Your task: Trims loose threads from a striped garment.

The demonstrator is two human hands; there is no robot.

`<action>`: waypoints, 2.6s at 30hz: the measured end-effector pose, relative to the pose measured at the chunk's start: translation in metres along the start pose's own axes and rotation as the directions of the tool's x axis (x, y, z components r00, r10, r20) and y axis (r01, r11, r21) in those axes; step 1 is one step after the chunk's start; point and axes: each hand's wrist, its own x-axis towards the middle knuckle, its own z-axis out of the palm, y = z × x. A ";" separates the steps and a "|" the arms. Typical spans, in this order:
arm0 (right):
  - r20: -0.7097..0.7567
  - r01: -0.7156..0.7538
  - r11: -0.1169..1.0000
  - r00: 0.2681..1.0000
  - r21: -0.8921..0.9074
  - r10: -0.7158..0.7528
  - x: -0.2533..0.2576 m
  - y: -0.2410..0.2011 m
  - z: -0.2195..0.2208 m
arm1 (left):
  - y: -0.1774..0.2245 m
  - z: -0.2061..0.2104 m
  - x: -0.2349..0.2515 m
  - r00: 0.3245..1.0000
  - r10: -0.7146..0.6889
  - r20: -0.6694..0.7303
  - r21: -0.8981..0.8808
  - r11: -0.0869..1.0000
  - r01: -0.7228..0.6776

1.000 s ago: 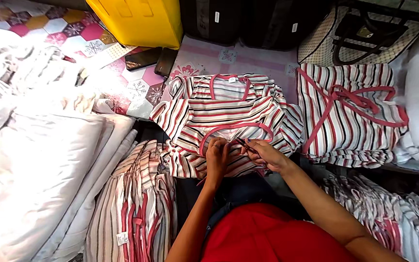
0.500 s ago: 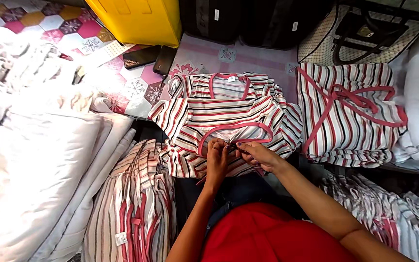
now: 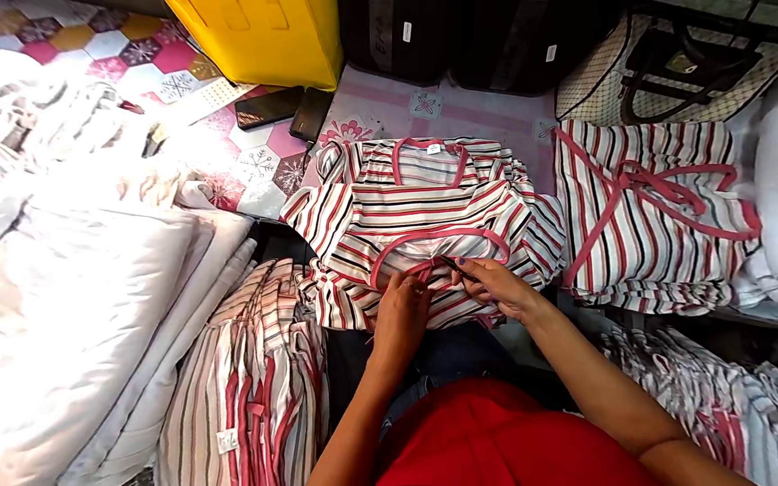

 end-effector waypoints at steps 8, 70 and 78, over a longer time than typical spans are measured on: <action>0.005 0.026 0.999 1.000 -0.020 -0.026 0.000 0.001 -0.005 | -0.029 0.050 0.028 0.923 0.071 -0.379 -0.108 0.987 -0.120; 0.029 0.273 0.648 0.932 -0.711 -0.361 0.033 -0.015 0.003 | -0.005 0.030 0.009 0.874 -0.473 0.113 -0.920 0.283 0.272; 0.088 -0.024 0.942 0.994 -0.334 0.057 0.009 -0.040 -0.009 | -0.014 0.036 -0.005 0.910 -0.414 -0.001 -0.882 0.430 0.194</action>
